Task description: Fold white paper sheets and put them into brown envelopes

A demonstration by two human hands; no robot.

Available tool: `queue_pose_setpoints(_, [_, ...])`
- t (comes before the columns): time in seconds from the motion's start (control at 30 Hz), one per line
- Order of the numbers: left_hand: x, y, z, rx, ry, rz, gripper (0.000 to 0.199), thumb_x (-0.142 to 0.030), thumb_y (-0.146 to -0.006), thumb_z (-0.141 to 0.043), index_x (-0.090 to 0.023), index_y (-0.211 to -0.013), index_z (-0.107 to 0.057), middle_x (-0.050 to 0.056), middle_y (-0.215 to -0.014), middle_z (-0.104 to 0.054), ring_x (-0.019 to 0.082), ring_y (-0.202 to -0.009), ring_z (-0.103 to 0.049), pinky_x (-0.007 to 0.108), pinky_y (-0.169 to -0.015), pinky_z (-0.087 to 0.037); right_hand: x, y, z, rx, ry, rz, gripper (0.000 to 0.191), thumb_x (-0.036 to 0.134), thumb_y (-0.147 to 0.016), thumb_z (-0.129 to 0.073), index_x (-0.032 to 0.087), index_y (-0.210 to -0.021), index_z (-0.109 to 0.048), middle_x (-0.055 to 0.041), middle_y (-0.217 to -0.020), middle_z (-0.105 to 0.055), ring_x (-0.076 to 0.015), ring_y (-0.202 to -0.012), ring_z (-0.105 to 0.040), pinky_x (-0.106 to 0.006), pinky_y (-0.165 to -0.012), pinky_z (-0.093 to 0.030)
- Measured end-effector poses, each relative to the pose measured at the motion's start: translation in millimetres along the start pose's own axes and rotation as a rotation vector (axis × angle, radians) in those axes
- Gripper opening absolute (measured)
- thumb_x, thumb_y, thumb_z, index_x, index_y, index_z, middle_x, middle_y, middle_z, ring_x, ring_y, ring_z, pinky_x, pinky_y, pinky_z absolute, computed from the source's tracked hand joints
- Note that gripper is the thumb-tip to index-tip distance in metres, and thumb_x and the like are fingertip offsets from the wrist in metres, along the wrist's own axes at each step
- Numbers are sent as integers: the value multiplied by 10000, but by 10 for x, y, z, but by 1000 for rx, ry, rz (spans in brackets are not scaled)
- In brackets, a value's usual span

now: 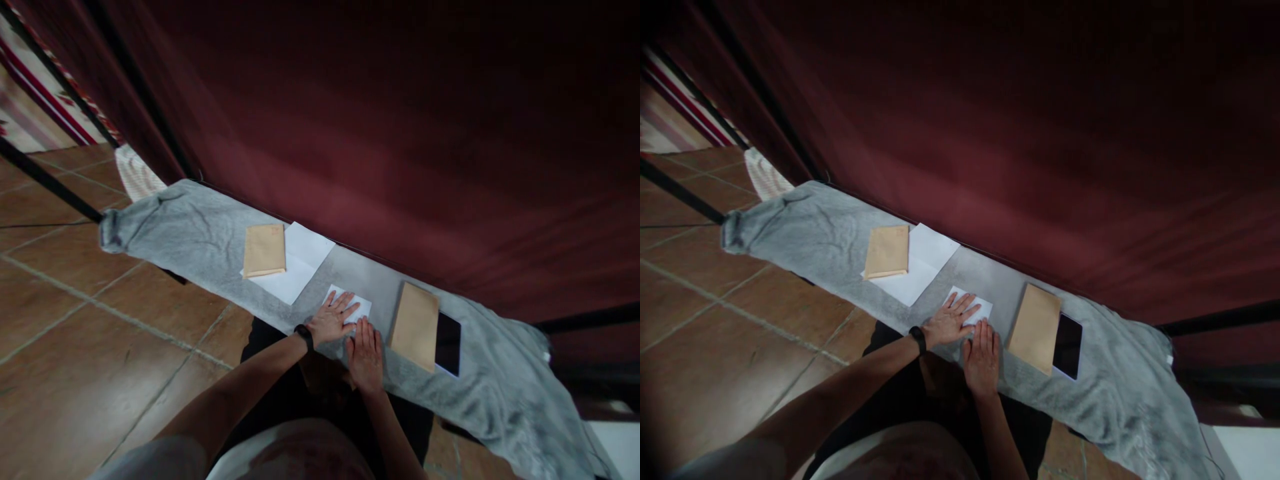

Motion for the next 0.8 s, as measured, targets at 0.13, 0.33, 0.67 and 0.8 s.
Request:
queue_pose_setpoints(0.13, [65, 3, -4, -30, 4, 17, 631, -561, -986, -383, -240, -1527, -334, 98, -1628, -249, 253, -1509, -188, 481, -1222, -50, 1, -10, 8, 1, 2, -2, 565, 361, -1048, -261, 76, -1533, -299, -201, -1537, -398, -303, -1422, -374, -521, -1153, -284])
queue_pose_setpoints(0.33, [266, 8, -8, -81, -27, 76, 637, -548, -1006, -321, -184, -1530, -322, 119, -1617, -271, 236, -1507, -198, 460, -1228, -74, -13, -36, 4, 10, -2, -27, 573, 377, -1045, -278, 77, -1532, -306, -192, -1555, -370, -290, -1422, -376, -495, -1165, -276])
queue_pose_setpoints(0.67, [525, 100, 28, -151, -86, 168, 616, -473, -1015, -325, -119, -1518, -340, 122, -1586, -344, 236, -1492, -246, 433, -1229, -162, -44, -64, -10, 18, -21, -48, 560, 370, -1042, -321, 64, -1510, -352, -190, -1539, -397, -297, -1413, -390, -497, -1154, -304])
queue_pose_setpoints(0.8, [526, 101, 22, -149, -108, 165, 610, -468, -1014, -320, -122, -1517, -342, 120, -1583, -351, 236, -1490, -253, 440, -1226, -171, -26, -329, -30, 7, -60, -67, 533, 328, -1043, -291, 57, -1495, -373, -182, -1531, -415, -280, -1432, -365, -487, -1144, -332])
Point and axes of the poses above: each hand's wrist, its own y-axis away from the middle knuckle, its own z-axis out of the back of the hand, x = y × z, the point moved 9 cm from there along -y, towards the middle knuckle
